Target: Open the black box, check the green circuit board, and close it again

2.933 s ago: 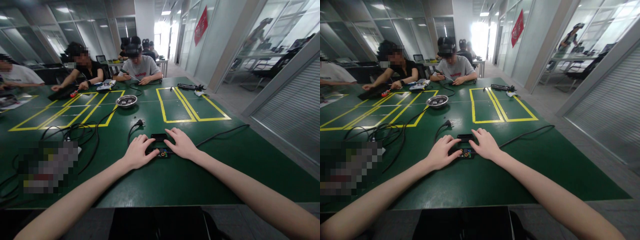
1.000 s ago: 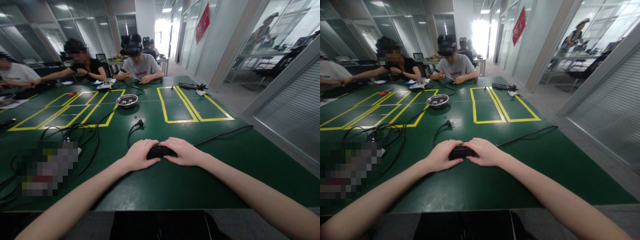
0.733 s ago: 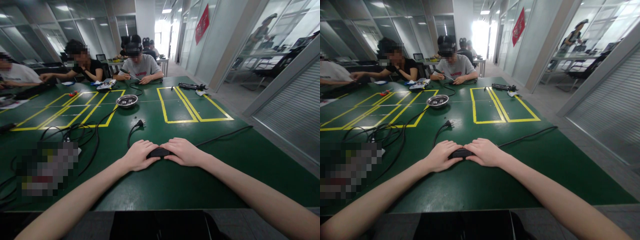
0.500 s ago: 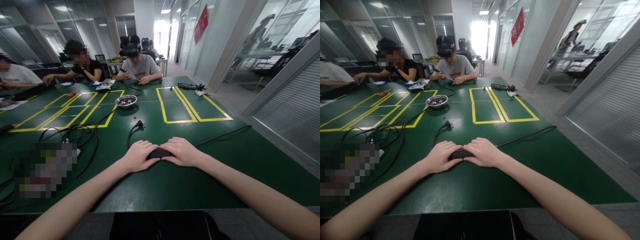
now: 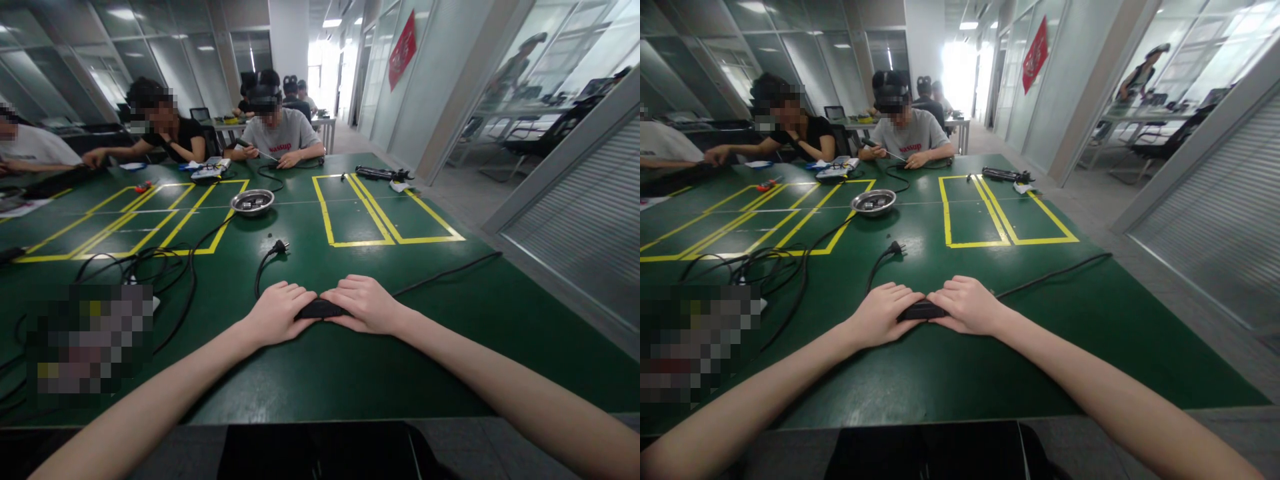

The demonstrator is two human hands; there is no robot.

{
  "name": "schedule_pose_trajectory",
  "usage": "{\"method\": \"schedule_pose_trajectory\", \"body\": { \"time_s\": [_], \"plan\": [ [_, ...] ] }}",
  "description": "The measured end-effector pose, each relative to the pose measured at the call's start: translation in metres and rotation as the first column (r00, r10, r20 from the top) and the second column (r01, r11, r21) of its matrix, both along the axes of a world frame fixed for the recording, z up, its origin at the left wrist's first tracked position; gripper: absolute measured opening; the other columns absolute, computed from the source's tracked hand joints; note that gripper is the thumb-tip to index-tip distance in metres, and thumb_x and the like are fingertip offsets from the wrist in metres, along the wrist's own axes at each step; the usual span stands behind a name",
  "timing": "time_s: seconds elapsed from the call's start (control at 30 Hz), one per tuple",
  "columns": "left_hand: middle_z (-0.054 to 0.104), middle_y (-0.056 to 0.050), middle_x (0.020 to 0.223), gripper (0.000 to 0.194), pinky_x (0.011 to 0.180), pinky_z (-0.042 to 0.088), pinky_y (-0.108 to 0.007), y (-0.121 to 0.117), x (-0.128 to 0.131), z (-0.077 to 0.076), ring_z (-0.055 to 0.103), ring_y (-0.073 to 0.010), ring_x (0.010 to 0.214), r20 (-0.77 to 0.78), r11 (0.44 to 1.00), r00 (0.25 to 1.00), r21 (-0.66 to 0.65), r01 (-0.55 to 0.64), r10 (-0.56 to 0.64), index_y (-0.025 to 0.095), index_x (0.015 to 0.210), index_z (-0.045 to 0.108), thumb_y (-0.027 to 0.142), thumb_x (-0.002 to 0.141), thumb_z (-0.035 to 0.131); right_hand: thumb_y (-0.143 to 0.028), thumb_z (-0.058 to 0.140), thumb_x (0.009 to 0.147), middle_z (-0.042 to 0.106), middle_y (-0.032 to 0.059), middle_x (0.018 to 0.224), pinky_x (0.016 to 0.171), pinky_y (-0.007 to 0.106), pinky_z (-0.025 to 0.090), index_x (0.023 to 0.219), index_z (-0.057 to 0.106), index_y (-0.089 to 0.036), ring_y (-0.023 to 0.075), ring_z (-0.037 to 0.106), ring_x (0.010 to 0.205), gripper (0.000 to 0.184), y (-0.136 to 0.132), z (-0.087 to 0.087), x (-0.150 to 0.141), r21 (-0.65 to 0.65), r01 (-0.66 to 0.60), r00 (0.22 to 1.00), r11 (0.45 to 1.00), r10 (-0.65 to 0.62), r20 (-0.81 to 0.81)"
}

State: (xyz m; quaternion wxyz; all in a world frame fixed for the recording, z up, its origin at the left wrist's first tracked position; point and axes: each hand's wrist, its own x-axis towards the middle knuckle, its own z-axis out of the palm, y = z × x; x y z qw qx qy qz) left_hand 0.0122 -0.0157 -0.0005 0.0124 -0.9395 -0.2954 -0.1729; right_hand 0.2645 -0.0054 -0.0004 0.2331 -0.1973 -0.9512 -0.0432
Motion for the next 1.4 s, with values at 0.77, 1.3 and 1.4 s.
{"method": "schedule_pose_trajectory", "body": {
  "time_s": [0.77,1.3,1.4],
  "plan": [
    [0.076,-0.011,0.095,0.041,0.081,0.053,-0.037,-0.003,0.002,0.002,0.071,-0.0234,0.085,0.031,1.000,1.000,-0.010,0.003,-0.002,0.015,0.120,0.067,0.049,0.103,0.051,-0.037,0.058,0.101,0.072,0.0079,0.084,0.070,0.032,0.045,0.113,0.068,-0.015,0.0200,0.065,0.075,0.027,0.002,0.002,0.002,-0.075,0.011,0.999,0.997,-0.008,0.042],
    [0.070,-0.003,0.081,0.045,0.068,0.047,-0.029,-0.004,0.002,0.015,0.064,-0.0183,0.073,0.162,0.888,0.975,-0.456,-0.065,0.154,0.017,0.091,0.074,0.051,0.104,0.048,-0.023,0.039,0.109,0.075,0.0139,0.114,0.074,0.033,0.051,0.137,0.060,-0.016,0.0210,0.070,0.091,0.035,-0.001,0.001,0.009,0.253,-0.055,0.998,0.966,0.044,0.051],
    [0.067,0.000,0.074,0.044,0.061,0.042,-0.026,-0.004,0.002,0.016,0.059,-0.0152,0.066,0.177,0.803,0.971,-0.596,-0.027,0.163,0.016,0.088,0.073,0.053,0.102,0.053,-0.021,0.042,0.107,0.075,0.0125,0.112,0.074,0.033,0.051,0.139,0.059,-0.019,0.0211,0.070,0.092,0.036,0.000,0.003,0.008,0.210,-0.025,0.997,0.977,0.009,0.074]
  ]
}}
